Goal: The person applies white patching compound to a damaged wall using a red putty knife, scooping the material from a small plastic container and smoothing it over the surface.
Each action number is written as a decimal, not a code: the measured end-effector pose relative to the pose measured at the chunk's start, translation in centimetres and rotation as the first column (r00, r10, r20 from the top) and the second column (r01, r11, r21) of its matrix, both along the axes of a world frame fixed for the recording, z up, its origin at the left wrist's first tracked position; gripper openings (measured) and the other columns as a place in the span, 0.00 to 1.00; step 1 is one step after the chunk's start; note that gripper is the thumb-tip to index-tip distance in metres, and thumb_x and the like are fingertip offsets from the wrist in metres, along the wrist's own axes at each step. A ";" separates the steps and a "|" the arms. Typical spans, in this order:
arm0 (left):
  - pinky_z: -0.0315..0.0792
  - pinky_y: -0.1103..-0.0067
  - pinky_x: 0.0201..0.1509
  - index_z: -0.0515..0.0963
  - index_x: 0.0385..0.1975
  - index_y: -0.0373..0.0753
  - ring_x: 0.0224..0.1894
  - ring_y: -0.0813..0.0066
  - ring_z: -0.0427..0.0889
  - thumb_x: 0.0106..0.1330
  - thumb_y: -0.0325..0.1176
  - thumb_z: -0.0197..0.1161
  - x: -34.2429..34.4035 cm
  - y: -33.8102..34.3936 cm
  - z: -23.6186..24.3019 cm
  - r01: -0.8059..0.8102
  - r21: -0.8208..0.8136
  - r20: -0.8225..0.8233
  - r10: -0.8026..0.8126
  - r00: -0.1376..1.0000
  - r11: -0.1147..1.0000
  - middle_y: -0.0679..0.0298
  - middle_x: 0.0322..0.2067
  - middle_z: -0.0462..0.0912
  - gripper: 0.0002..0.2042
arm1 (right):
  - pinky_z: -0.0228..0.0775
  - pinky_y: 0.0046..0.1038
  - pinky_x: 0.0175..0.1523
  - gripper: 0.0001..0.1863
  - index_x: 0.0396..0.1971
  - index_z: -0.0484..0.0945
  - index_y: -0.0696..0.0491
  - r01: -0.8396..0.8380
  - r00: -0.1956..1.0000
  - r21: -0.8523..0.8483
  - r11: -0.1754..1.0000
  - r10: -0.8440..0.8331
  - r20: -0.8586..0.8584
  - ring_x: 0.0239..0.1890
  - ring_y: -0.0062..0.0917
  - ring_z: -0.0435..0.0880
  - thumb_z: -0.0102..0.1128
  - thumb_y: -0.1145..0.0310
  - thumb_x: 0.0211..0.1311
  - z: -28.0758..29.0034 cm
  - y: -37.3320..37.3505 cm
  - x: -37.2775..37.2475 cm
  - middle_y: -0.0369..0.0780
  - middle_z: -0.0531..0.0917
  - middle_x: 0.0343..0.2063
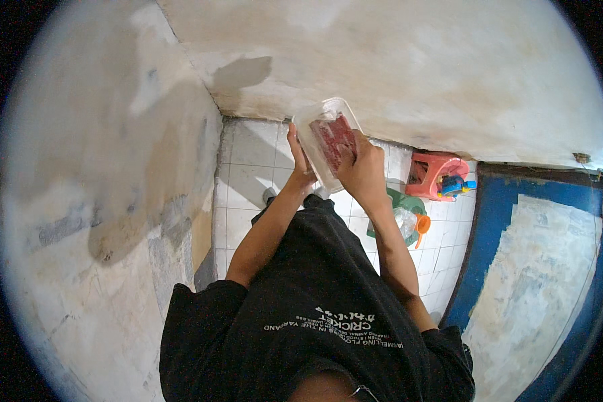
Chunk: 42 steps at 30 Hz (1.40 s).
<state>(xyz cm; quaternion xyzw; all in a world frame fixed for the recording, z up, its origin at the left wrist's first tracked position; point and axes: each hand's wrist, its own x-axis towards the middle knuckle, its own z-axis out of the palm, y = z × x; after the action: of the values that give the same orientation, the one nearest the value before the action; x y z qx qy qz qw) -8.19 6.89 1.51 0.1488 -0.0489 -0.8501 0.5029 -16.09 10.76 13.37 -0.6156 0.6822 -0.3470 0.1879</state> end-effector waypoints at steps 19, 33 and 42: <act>0.72 0.66 0.48 0.70 0.49 0.40 0.43 0.63 0.77 0.58 0.65 0.44 0.8 -0.4 -0.5 -0.056 0.054 -0.118 0.062 0.991 0.997 0.58 0.41 0.76 0.33 | 0.70 0.38 0.27 0.08 0.32 0.72 0.63 -0.014 1.000 0.004 1.000 0.014 0.014 0.25 0.51 0.78 0.53 0.80 0.49 -0.1 0.2 1.7 0.55 0.76 0.19; 0.71 0.68 0.52 0.69 0.51 0.40 0.48 0.64 0.75 0.59 0.68 0.37 1.0 -0.3 -2.5 -0.074 0.088 -0.118 0.084 0.989 0.993 0.59 0.46 0.75 0.37 | 0.70 0.42 0.31 0.09 0.33 0.72 0.62 -0.038 0.996 0.028 0.999 0.036 0.079 0.28 0.52 0.78 0.54 0.76 0.50 -0.4 -0.8 1.3 0.56 0.77 0.21; 0.70 0.67 0.53 0.68 0.53 0.40 0.48 0.62 0.75 0.58 0.71 0.36 1.9 -1.0 -5.6 -0.030 -0.040 -0.508 0.006 0.861 0.999 0.57 0.47 0.75 0.39 | 0.71 0.39 0.30 0.08 0.32 0.73 0.62 -0.075 0.995 0.029 0.997 0.073 0.068 0.27 0.52 0.78 0.52 0.79 0.49 -1.0 -0.8 2.4 0.55 0.78 0.22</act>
<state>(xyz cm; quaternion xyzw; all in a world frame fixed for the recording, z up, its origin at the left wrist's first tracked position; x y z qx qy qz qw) -6.29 5.94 -4.04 -0.0913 0.0668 -0.8531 0.5093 -13.67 9.97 12.33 -0.6253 0.6579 -0.3492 0.2329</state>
